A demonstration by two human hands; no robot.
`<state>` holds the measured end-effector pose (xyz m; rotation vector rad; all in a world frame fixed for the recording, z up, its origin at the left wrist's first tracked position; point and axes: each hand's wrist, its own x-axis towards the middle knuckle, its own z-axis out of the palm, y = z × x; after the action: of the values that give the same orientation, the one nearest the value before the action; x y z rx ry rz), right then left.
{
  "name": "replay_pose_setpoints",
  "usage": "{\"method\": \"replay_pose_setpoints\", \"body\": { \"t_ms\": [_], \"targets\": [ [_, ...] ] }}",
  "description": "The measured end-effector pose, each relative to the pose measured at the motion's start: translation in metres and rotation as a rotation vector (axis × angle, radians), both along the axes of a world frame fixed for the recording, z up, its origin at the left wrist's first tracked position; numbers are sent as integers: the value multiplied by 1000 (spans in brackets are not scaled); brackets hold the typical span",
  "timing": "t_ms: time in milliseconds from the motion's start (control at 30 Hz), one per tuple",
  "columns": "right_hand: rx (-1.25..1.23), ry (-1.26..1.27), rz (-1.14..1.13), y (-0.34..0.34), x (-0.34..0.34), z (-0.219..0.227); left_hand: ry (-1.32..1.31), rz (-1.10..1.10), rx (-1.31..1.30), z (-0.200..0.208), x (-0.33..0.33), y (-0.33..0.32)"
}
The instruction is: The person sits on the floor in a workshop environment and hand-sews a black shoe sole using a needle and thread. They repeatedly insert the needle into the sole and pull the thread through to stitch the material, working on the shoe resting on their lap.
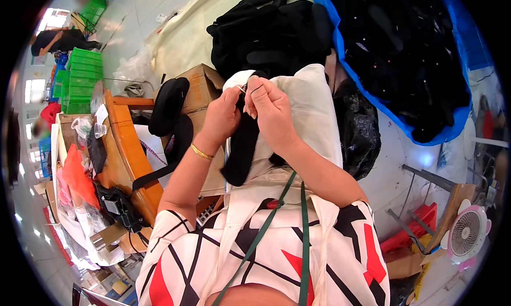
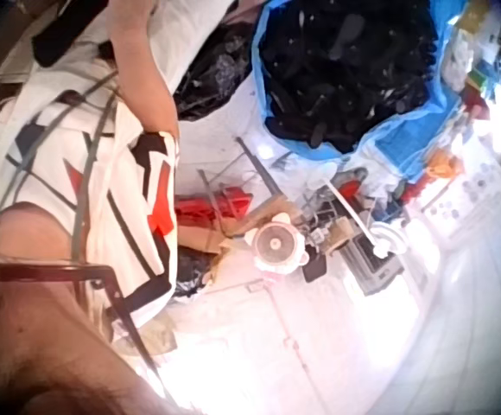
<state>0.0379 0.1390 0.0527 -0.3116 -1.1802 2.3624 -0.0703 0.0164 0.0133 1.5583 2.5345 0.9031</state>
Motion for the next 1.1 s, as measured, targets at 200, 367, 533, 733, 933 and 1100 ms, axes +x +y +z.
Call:
{"method": "replay_pose_setpoints", "body": {
  "t_ms": [200,367,533,733,933,1100],
  "targets": [
    [-215,-35,-67,0,39,-27,-27,-250,89,-5,19,4],
    [-444,-159,-117,0,75,-51,-123,-324,11,-29,51,-9],
    [-415,-137,-173,11,80,-50,-72,-311,63,-44,69,-9],
    [-381,-125,-155,-1,91,-59,39,-270,13,-58,75,-13],
    [-242,-222,-90,-27,108,-35,21,-306,7,-59,72,-12],
    [2,-236,6,-30,121,-28,35,-367,88,-68,72,-2]
  ]
}}
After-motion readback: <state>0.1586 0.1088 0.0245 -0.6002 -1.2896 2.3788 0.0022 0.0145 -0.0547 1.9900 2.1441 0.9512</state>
